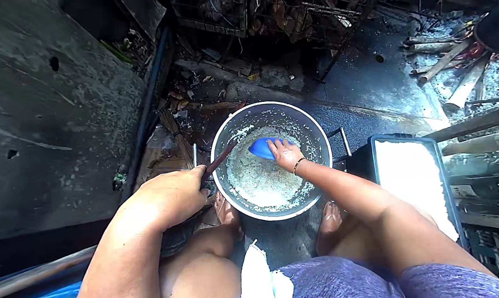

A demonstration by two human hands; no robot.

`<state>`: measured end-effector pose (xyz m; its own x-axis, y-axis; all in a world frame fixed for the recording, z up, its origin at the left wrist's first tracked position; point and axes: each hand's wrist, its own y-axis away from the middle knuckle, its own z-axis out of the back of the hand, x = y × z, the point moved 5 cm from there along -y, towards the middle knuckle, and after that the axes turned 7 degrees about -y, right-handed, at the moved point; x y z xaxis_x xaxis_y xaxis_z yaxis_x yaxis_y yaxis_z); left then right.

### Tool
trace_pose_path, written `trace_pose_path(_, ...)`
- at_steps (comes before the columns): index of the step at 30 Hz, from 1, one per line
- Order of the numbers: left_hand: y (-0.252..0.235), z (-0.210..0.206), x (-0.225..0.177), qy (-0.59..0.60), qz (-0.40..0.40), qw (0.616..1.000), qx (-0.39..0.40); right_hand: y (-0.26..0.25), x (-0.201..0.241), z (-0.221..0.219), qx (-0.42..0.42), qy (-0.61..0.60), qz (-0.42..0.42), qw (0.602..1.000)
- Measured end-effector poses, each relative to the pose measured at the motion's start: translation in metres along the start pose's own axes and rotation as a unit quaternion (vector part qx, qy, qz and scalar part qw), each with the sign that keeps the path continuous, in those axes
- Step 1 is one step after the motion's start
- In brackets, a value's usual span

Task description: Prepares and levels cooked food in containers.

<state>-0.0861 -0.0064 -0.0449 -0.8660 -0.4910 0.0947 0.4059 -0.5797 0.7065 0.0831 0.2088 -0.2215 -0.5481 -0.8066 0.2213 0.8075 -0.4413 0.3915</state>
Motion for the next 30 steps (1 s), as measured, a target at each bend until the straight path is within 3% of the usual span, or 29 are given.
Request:
trace_pose_path(2, -0.001, 0.000, 0.001, 0.000, 0.002, 1.000, -0.006, -0.007, 0.004, 0.019, -0.083, 0.038, 0.043, 0.995)
trace_pose_path(4, -0.001, 0.002, 0.001, 0.001, 0.005, 1.000, -0.007, -0.016, 0.005, 0.019, -0.114, 0.058, 0.084, 0.988)
trace_pose_path(8, 0.001, 0.008, -0.005, -0.004, 0.004, 1.000, 0.006, -0.041, 0.007, -0.033, -0.051, 0.059, 0.107, 0.991)
trace_pose_path(11, 0.000, 0.006, -0.007, -0.008, 0.001, 1.000, 0.021, -0.054, 0.011, -0.061, -0.027, 0.035, 0.077, 0.996)
trace_pose_path(15, 0.001, 0.008, -0.009, -0.008, -0.005, 1.000, 0.023, -0.068, -0.008, -0.036, 0.047, -0.058, 0.012, 0.997)
trace_pose_path(20, 0.002, 0.011, -0.013, -0.008, -0.006, 0.999, 0.031, -0.100, -0.022, 0.007, 0.095, -0.086, -0.015, 0.992)
trace_pose_path(22, 0.001, 0.013, -0.013, -0.009, -0.005, 0.999, 0.034, -0.083, -0.012, -0.003, 0.112, -0.059, 0.013, 0.992)
trace_pose_path(25, -0.001, 0.014, -0.013, -0.014, -0.009, 1.000, 0.025, -0.039, -0.007, -0.066, 0.164, -0.021, 0.054, 0.985)
trace_pose_path(28, -0.001, 0.014, -0.015, -0.015, -0.014, 1.000, 0.013, -0.036, -0.009, -0.058, 0.210, -0.012, 0.047, 0.976)
trace_pose_path(30, 0.001, 0.013, -0.016, -0.017, -0.018, 1.000, 0.014, -0.039, -0.012, -0.028, 0.200, 0.001, 0.044, 0.979)
